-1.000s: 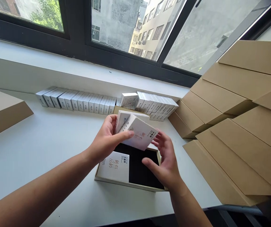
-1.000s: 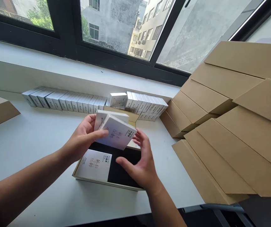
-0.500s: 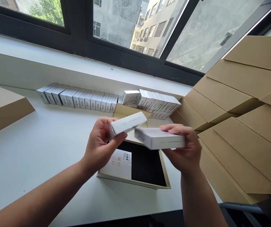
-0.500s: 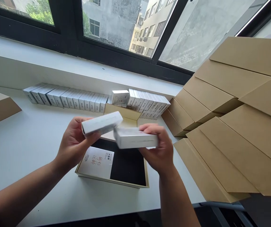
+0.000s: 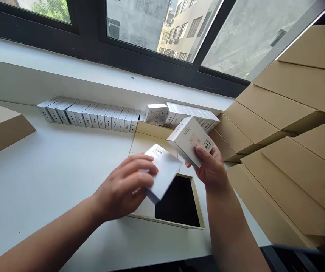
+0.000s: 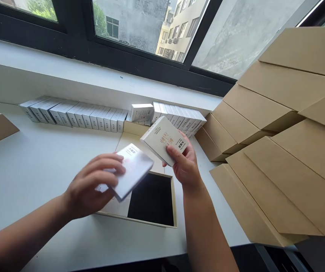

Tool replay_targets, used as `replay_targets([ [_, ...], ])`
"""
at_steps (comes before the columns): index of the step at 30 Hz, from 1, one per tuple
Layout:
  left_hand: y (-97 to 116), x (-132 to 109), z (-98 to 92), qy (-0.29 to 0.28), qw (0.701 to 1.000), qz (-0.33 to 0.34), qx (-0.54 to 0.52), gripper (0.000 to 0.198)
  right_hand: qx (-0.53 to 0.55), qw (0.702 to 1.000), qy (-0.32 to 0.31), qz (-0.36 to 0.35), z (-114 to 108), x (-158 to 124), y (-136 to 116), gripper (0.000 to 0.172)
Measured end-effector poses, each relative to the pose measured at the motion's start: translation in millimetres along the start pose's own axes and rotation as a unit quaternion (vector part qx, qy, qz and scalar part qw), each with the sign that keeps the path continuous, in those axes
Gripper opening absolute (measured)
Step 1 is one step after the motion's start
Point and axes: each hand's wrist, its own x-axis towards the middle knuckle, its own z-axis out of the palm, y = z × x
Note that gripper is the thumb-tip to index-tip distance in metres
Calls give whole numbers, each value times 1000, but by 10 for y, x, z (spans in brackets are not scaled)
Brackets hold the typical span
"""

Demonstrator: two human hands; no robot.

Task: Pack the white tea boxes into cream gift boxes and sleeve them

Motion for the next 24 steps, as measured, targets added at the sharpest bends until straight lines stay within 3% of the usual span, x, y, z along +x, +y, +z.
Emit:
replay_targets([
  [2, 24, -12, -13, -56, 993, 73, 73, 28, 21, 999, -6, 35, -2, -9, 67, 29],
  [8, 125, 10, -19, -98, 977, 116, 147, 21, 30, 984, -66, 165, -169, -64, 83, 33],
  [13, 68, -21, 6, -66, 982, 89, 154, 30, 54, 979, -112, 163, -197, -129, -27, 38],
  [18, 26, -44, 15, -11, 982, 66, 175, 35, 21, 954, -183, 238, -27, -220, -94, 44],
  [24, 41, -42, 22, -22, 976, 72, 206, 32, -11, 974, -136, 178, 143, -243, 58, 46],
])
